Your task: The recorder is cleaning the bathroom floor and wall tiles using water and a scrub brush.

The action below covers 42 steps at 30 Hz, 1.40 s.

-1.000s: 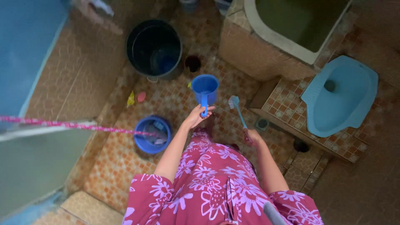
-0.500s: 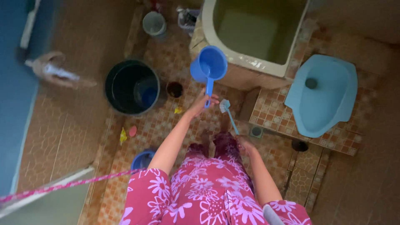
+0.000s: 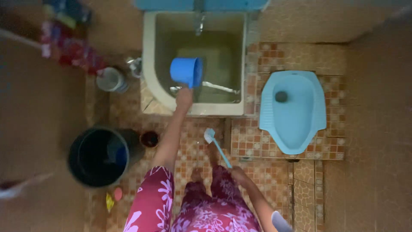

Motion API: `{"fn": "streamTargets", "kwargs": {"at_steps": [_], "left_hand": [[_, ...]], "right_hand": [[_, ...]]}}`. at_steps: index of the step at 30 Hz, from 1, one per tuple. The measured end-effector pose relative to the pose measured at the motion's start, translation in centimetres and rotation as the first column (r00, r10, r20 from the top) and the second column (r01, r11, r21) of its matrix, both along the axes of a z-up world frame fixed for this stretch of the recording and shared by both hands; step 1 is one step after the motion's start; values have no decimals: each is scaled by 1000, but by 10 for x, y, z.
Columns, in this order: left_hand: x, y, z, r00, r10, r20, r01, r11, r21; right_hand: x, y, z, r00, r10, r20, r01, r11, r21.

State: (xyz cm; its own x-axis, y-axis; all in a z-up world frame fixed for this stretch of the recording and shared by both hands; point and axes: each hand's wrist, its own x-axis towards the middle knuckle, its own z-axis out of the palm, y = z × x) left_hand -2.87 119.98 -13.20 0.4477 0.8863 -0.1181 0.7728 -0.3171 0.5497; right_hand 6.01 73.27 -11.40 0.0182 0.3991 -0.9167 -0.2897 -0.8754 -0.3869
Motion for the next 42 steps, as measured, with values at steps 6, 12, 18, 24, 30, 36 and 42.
{"fn": "streamTargets", "kwargs": {"at_steps": [6,12,18,24,30,36,42], "left_hand": [[50,36,-42,928,119,-354,-191,966,-177],[87,31,-72,843,46,-536,-228,933,-279],[106,8,-65,874,-247,-419,126,947,-297],[78,0,-88,924,-347,-159,378,887,265],[33,-12,-64,678,721,142,102,98,-990],[6,-39,3,545,733,408,336,256,-907],[-50,-82,94,330,804,494,412,348,-842]], "right_hand": [[14,-33,-63,994,50,95,-58,995,82],[11,-19,-81,998,-57,30,60,993,-104],[11,-30,-129,995,38,94,-47,994,101],[31,15,-59,998,-67,20,68,996,-58],[38,17,-53,1000,22,-7,-21,998,54],[41,39,-15,993,118,-4,-118,991,-59],[39,62,9,968,248,-23,-249,969,-8]]}}
